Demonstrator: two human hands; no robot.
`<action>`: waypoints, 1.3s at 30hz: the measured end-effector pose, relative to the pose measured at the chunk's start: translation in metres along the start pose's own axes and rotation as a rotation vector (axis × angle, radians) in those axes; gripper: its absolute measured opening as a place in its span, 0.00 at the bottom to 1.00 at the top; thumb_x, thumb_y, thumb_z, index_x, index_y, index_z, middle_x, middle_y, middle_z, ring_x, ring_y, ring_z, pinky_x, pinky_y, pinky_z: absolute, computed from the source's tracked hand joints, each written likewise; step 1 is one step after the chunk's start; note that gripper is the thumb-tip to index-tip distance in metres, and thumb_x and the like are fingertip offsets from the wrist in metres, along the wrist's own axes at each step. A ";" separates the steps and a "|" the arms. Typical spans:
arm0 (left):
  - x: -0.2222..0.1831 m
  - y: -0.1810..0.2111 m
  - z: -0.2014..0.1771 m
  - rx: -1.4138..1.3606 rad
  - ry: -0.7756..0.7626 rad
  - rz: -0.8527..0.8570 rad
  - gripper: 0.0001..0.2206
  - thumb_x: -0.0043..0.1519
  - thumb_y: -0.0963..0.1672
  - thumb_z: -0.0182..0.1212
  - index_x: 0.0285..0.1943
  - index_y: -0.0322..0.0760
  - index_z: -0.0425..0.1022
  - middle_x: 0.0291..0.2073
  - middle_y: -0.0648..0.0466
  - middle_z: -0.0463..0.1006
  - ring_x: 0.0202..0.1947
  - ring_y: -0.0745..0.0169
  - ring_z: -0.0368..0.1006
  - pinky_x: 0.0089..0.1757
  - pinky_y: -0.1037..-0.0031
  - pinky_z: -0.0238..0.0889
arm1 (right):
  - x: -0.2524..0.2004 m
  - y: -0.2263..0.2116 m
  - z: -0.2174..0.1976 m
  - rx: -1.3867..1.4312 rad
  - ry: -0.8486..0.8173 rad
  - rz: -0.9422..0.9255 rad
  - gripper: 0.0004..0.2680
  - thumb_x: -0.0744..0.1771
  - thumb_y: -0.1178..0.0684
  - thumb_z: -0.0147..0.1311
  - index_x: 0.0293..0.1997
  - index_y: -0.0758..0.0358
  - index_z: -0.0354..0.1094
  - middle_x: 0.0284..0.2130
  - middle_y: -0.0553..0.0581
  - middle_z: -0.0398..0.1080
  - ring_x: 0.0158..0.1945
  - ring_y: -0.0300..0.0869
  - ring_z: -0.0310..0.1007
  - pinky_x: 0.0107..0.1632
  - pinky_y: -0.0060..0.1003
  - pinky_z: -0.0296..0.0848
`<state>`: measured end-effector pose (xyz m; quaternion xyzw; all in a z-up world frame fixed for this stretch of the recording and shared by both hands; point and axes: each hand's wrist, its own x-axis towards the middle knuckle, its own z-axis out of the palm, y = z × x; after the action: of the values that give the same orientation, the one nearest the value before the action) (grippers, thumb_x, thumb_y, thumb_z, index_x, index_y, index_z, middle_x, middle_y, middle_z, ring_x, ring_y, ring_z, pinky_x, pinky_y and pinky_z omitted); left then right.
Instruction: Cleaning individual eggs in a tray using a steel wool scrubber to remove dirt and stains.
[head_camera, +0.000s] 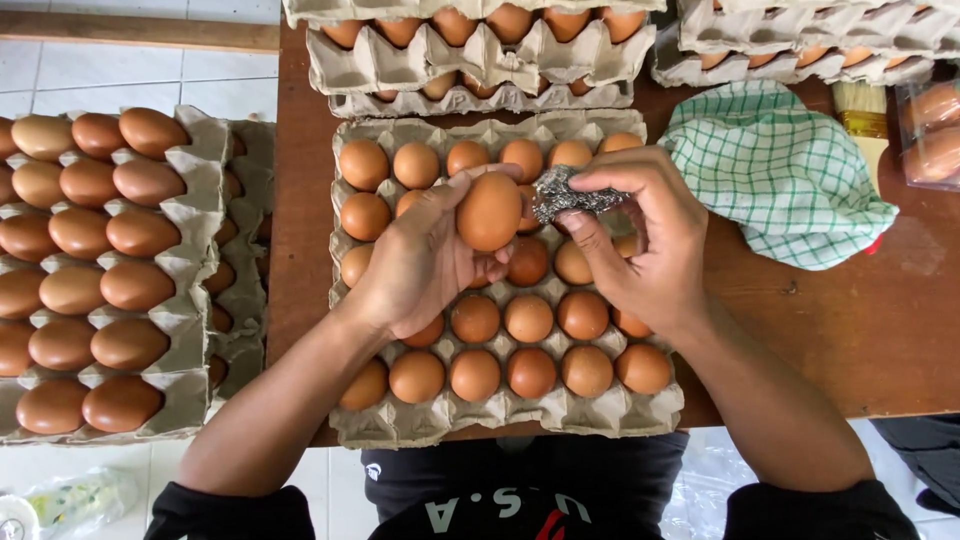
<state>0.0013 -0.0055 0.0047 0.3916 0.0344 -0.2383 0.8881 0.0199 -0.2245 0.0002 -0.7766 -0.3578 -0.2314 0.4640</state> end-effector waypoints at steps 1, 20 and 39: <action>0.001 -0.003 0.000 -0.001 0.000 -0.002 0.23 0.69 0.52 0.43 0.65 0.34 0.68 0.47 0.41 0.78 0.32 0.61 0.68 0.36 0.74 0.63 | -0.004 0.006 0.003 -0.001 -0.001 0.002 0.07 0.69 0.61 0.59 0.49 0.72 0.67 0.44 0.65 0.70 0.50 0.52 0.71 0.52 0.40 0.75; 0.002 -0.004 0.008 0.374 0.215 -0.026 0.16 0.68 0.50 0.45 0.58 0.43 0.69 0.45 0.54 0.75 0.40 0.70 0.67 0.38 0.77 0.63 | -0.006 0.011 0.004 -0.331 -0.284 -0.647 0.11 0.73 0.55 0.41 0.55 0.62 0.73 0.56 0.61 0.68 0.54 0.49 0.73 0.49 0.45 0.78; -0.001 -0.007 0.014 0.459 0.332 -0.058 0.20 0.62 0.51 0.57 0.52 0.32 0.78 0.35 0.38 0.75 0.41 0.45 0.77 0.45 0.60 0.76 | -0.007 0.033 0.015 -0.267 -0.107 -0.473 0.07 0.71 0.61 0.51 0.45 0.71 0.78 0.49 0.67 0.76 0.52 0.55 0.79 0.56 0.49 0.79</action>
<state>-0.0042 -0.0190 0.0096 0.6150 0.1356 -0.1979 0.7512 0.0412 -0.2237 -0.0302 -0.7368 -0.5197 -0.3370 0.2710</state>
